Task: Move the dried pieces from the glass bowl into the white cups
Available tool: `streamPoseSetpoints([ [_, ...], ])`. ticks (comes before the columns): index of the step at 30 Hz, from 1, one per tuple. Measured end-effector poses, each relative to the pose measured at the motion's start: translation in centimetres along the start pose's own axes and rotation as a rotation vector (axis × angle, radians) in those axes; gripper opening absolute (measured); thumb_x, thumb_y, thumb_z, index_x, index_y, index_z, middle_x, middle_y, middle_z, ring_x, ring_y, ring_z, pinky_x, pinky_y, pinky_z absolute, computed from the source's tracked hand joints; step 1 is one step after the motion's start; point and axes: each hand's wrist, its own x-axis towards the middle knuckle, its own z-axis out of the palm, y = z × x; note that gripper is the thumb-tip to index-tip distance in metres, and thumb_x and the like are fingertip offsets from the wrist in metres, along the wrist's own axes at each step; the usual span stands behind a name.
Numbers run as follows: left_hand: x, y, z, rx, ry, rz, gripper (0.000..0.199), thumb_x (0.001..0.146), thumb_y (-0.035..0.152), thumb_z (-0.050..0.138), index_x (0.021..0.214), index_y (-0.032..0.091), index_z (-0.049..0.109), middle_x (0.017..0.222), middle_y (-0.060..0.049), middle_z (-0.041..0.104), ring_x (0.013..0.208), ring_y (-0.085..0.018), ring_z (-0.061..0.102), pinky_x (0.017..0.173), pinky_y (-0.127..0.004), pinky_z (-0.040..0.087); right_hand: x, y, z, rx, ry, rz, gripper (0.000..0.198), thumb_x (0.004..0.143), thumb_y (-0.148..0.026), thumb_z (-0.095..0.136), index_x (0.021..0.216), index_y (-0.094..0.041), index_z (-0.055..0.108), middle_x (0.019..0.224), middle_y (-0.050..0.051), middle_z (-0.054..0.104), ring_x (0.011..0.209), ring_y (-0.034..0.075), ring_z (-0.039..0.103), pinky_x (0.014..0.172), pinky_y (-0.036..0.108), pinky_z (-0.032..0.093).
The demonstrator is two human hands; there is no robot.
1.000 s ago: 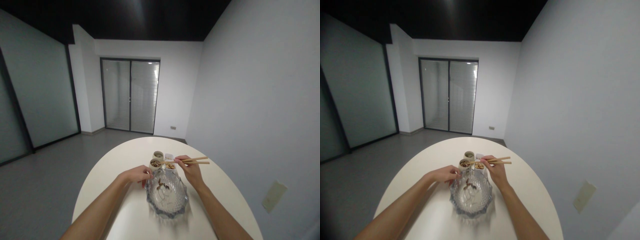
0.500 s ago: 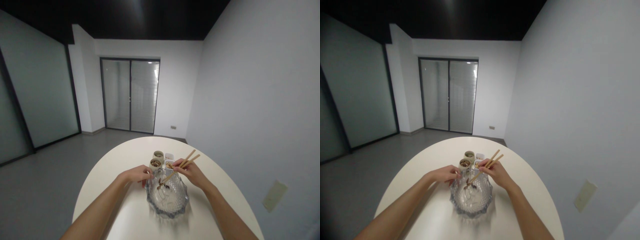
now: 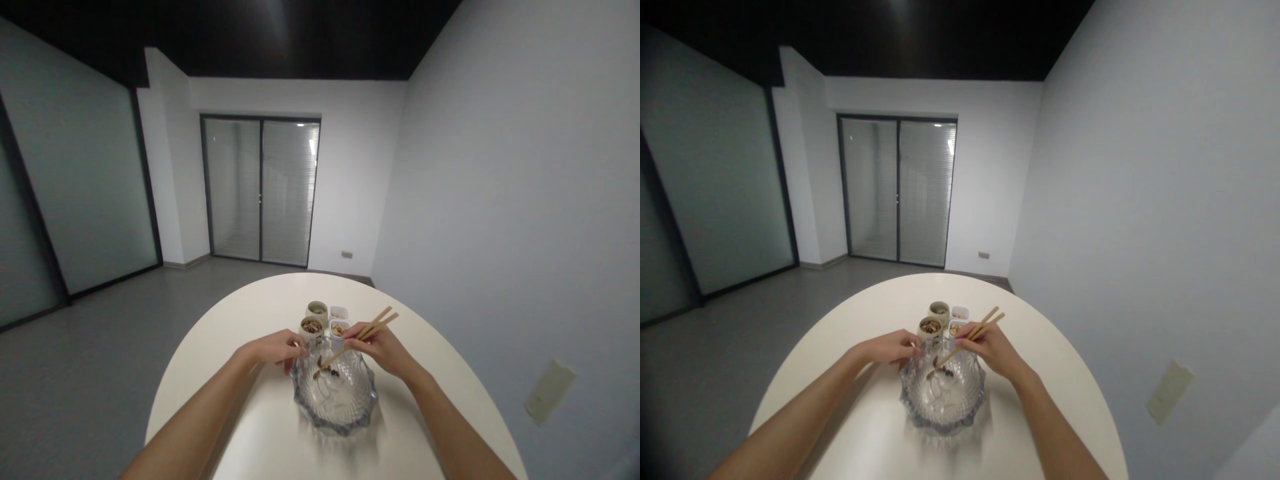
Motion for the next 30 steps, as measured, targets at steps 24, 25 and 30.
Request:
streamPoseSetpoints([
  [24, -0.3, 0.6, 0.0, -0.007, -0.002, 0.019, 0.033, 0.083, 0.048, 0.054, 0.085, 0.016, 0.062, 0.057, 0.002, 0.056, 0.05, -0.014, 0.057, 0.042, -0.021, 0.034, 1.2, 1.7, 2.9, -0.009, 0.425, -0.119, 0.022, 0.083, -0.044, 0.072, 0.085, -0.023, 0.076, 0.088, 0.006, 0.077, 0.085, 0.025, 0.071, 0.085, 0.042, 0.056],
  [25, -0.3, 0.6, 0.0, -0.007, -0.002, 0.022, 0.032, 0.083, 0.048, 0.054, 0.084, 0.016, 0.062, 0.057, 0.002, 0.056, 0.05, -0.014, 0.056, 0.042, -0.021, 0.034, 1.3, 1.8, 2.9, -0.011, 0.422, -0.114, 0.022, 0.083, -0.044, 0.072, 0.086, -0.023, 0.076, 0.088, 0.006, 0.077, 0.086, 0.025, 0.071, 0.085, 0.041, 0.056],
  [30, -0.3, 0.5, 0.0, 0.0, 0.009, 0.016, 0.033, 0.083, 0.048, 0.054, 0.084, 0.016, 0.061, 0.054, 0.002, 0.057, 0.049, -0.014, 0.055, 0.042, -0.021, 0.033, 1.3, 1.7, 1.7, -0.009, 0.447, -0.105, 0.025, 0.084, -0.046, 0.071, 0.085, -0.022, 0.076, 0.085, 0.006, 0.076, 0.082, 0.024, 0.07, 0.079, 0.038, 0.056],
])
